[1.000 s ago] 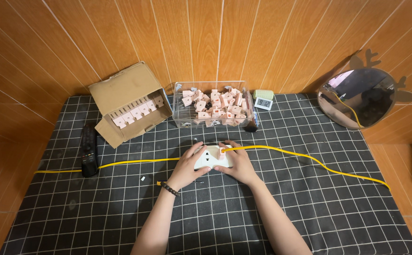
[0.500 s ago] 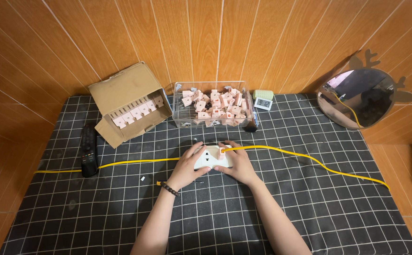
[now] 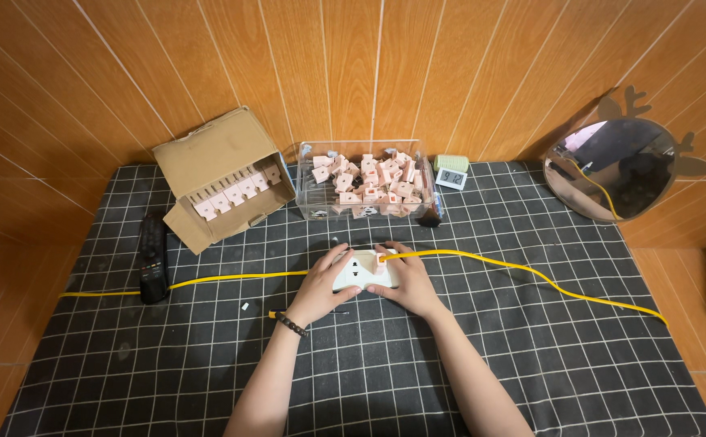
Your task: The person assembles small pink electrical components on a table. They use a screwdriver to tighten screws on the components and connect a yellow wire to them. The person handles the components one at a time, placing them into a cardboard box after assembly.
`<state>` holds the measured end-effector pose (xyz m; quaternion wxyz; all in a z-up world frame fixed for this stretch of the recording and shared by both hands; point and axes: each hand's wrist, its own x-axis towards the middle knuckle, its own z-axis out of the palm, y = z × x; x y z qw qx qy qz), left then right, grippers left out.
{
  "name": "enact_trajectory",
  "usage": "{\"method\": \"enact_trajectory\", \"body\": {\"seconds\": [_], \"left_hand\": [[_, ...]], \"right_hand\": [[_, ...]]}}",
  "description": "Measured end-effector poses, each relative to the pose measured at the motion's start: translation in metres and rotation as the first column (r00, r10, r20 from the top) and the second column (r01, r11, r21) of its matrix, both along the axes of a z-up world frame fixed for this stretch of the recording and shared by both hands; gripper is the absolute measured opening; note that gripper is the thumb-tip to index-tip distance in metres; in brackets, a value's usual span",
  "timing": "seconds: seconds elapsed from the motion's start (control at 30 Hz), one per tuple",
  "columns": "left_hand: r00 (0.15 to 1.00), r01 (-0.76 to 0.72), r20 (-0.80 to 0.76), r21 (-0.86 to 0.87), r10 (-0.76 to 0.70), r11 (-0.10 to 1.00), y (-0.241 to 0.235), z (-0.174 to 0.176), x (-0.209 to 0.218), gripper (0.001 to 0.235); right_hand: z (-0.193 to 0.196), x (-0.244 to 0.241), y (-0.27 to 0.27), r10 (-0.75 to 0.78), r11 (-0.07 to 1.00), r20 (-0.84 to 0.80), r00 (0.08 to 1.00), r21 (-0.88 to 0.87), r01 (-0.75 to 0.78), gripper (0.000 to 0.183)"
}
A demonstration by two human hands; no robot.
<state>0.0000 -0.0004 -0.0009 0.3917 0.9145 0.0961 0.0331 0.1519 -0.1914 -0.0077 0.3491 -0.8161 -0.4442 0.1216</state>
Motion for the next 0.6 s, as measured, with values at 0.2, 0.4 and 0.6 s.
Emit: {"method": "enact_trajectory", "body": {"seconds": [0.2, 0.4, 0.6], "left_hand": [[1.000, -0.029, 0.000, -0.078, 0.029, 0.997, -0.005, 0.018, -0.002, 0.099], [1.000, -0.011, -0.013, -0.050, 0.010, 0.999, -0.002, 0.009, -0.002, 0.093], [1.000, 0.010, 0.014, 0.017, -0.010, 1.000, 0.000, 0.002, -0.001, 0.083]], "right_hand": [[0.028, -0.012, 0.003, -0.033, 0.999, -0.083, 0.996, 0.016, 0.034, 0.109], [0.013, -0.006, 0.003, 0.003, 0.998, -0.035, 0.999, 0.066, -0.001, 0.093], [0.007, -0.005, 0.002, 0.022, 0.997, 0.021, 1.000, 0.073, -0.024, 0.087]]}}
